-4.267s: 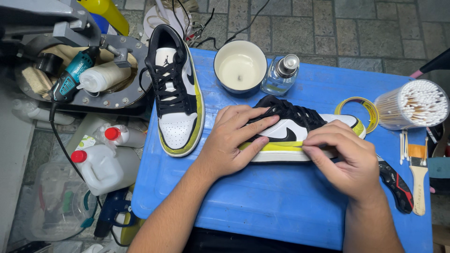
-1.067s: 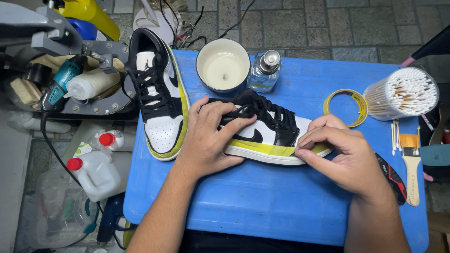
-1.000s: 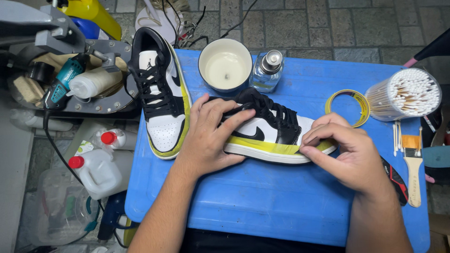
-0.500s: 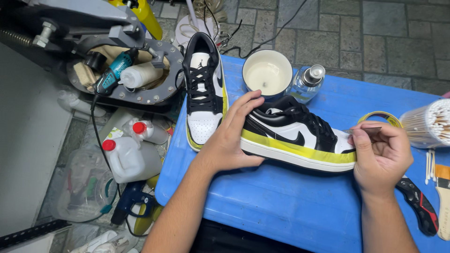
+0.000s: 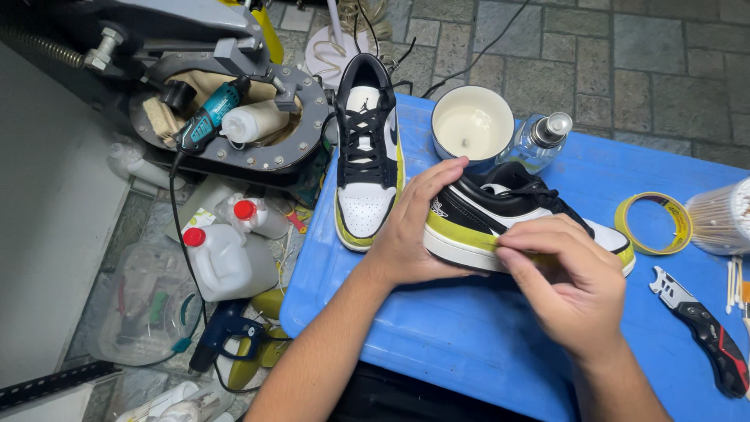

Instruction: The person applies yellow masking tape to the midsole and side panels of a black and white sneaker. They smooth the tape along the edges and around the toe box, then rotate the shoe to continue taping the opposite side and heel area.

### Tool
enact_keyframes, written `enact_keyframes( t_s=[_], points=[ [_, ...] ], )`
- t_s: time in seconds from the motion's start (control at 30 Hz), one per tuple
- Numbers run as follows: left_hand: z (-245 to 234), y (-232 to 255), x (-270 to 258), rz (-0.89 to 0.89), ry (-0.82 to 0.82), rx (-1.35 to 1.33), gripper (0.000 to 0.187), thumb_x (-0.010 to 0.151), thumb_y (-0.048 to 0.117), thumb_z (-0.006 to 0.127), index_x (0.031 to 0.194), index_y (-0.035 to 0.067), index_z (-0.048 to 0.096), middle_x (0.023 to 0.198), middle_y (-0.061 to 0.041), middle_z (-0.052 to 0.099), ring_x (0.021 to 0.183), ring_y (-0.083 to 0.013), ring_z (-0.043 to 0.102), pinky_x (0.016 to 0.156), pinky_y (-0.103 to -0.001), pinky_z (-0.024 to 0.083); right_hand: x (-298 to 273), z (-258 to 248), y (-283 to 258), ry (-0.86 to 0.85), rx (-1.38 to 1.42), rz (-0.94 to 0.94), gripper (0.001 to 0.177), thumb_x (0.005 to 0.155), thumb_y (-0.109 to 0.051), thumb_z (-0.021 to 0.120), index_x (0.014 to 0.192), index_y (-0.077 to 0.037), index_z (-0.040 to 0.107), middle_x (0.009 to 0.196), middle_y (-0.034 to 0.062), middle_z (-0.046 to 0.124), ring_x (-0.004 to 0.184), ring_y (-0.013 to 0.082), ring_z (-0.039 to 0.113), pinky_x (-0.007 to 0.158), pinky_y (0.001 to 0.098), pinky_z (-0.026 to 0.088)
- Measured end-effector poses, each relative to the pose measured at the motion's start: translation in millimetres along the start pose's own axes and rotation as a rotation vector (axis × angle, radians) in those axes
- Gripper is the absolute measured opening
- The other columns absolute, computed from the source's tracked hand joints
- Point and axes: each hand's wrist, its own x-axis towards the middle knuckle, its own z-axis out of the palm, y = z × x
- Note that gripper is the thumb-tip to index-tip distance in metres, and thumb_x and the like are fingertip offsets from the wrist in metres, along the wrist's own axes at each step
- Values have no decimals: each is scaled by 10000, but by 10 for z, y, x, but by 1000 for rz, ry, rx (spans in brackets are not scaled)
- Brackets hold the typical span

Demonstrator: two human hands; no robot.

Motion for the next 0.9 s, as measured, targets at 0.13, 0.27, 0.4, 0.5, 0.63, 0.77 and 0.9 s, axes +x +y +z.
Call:
enact_keyframes(
  t_s=[0.13, 0.27, 0.4, 0.5, 0.63, 0.77, 0.9],
  points=[
    [1, 13, 13, -4, 13, 8, 1116, 665, 328, 1003, 1538, 82, 353, 1586, -149, 473, 1471, -315, 477, 1258, -416, 396, 156, 126, -134, -27, -101, -23, 172, 841, 3, 785, 1002, 5, 725, 973, 92, 738, 910, 199, 652, 815, 298, 510],
    [3, 24, 15, -5, 5, 8, 1121, 663, 330, 1002, 1539, 83, 348, 1586, -155, 470, 1496, -326, 479, 1285, -434, 398, 188, 156, -169, -26, -157, -24, 178, 838, -12, 798, 1004, 3, 736, 971, 85, 750, 894, 193, 644, 812, 297, 503],
    [4, 21, 11, -2, 1, 14, 1112, 675, 336, 1004, 1539, 88, 348, 1589, -151, 470, 1466, -316, 480, 1256, -417, 400, 189, 135, -158, -43, -166, -23, 168, 836, -24, 800, 993, -9, 743, 967, 77, 754, 873, 195, 635, 798, 296, 498],
    [16, 18, 16, -6, -5, 17, 1109, 666, 341, 1003, 1527, 85, 353, 1581, -153, 473, 1491, -326, 481, 1279, -436, 403, 193, 113, -159, -58, -174, -25, 162, 840, -33, 793, 995, -19, 745, 962, 71, 751, 869, 195, 637, 794, 298, 496],
    [22, 8, 12, -14, -19, 22, 1100, 657, 342, 1005, 1514, 86, 365, 1575, -155, 479, 1501, -331, 486, 1286, -445, 410, 193, 83, -151, -78, -200, -16, 154, 841, -38, 788, 989, -27, 747, 950, 63, 751, 850, 195, 634, 773, 297, 491],
    [29, -4, 6, -3, -14, 17, 1103, 663, 344, 1010, 1518, 89, 361, 1574, -153, 477, 1500, -329, 488, 1290, -445, 411, 191, 27, -127, -94, -205, -18, 147, 838, -41, 785, 976, -29, 737, 939, 59, 744, 851, 202, 634, 782, 307, 487],
    [37, -15, 13, 0, -17, 16, 1103, 656, 346, 1010, 1512, 87, 365, 1571, -155, 479, 1495, -327, 491, 1285, -443, 413, 173, -18, -107, -94, -209, -30, 146, 840, -47, 787, 976, -33, 734, 936, 55, 742, 852, 205, 628, 780, 314, 482]
  ],
)
